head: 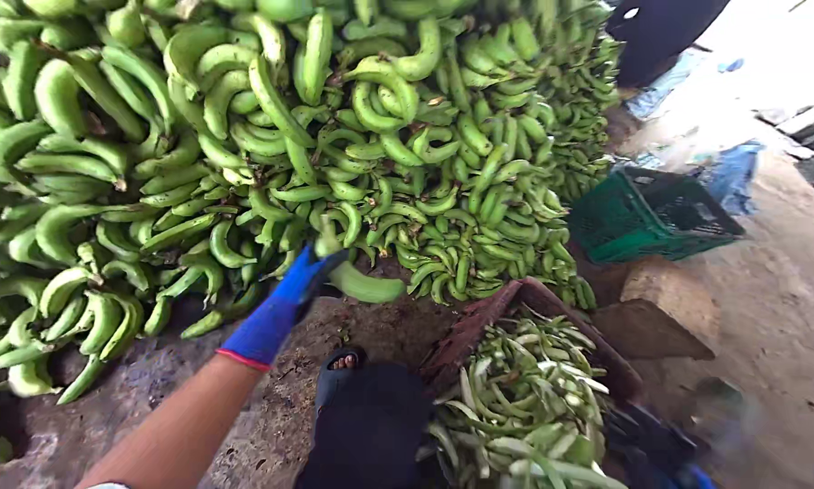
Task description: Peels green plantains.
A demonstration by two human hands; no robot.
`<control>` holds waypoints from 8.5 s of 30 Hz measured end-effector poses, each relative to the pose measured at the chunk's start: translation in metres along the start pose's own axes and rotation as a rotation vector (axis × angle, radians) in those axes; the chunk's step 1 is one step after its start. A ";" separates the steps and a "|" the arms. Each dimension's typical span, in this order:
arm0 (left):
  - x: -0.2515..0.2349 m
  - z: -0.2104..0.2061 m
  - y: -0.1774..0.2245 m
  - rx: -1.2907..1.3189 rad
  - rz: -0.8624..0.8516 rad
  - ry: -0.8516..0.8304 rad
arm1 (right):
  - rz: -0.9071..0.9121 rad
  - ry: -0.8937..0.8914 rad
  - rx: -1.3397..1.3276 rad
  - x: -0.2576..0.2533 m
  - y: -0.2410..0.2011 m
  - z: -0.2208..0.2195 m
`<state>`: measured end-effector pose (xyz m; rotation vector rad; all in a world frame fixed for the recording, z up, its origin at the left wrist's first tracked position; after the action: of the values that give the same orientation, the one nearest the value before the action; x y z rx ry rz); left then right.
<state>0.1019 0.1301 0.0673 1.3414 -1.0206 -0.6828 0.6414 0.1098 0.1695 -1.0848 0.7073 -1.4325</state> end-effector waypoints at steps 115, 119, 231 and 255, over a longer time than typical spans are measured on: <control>0.194 -0.351 0.036 -0.135 -0.214 -1.254 | 0.198 0.224 0.327 -0.014 -0.024 0.037; 0.178 -0.345 0.016 -0.117 -0.115 -1.056 | 0.144 0.241 0.319 -0.017 -0.012 0.021; 0.272 -0.370 -0.127 -1.229 -0.803 -1.186 | 0.330 0.612 -0.885 0.135 0.034 0.204; 0.185 -0.315 0.130 -0.757 -0.964 -1.162 | 0.018 0.257 -0.486 0.060 0.092 0.125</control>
<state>0.4424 0.1288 0.2528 0.5924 -0.7148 -2.4697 0.7972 0.0551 0.1498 -1.2650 1.2943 -1.4356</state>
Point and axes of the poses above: each hand's wrist, its own x-axis away from the middle knuckle, its own z-axis out of the back of the hand, y = z × x, the point moved 9 cm from there along -x, towards the middle knuckle, and after that the axes turned 10 degrees about -z, right-handed, at the moved point
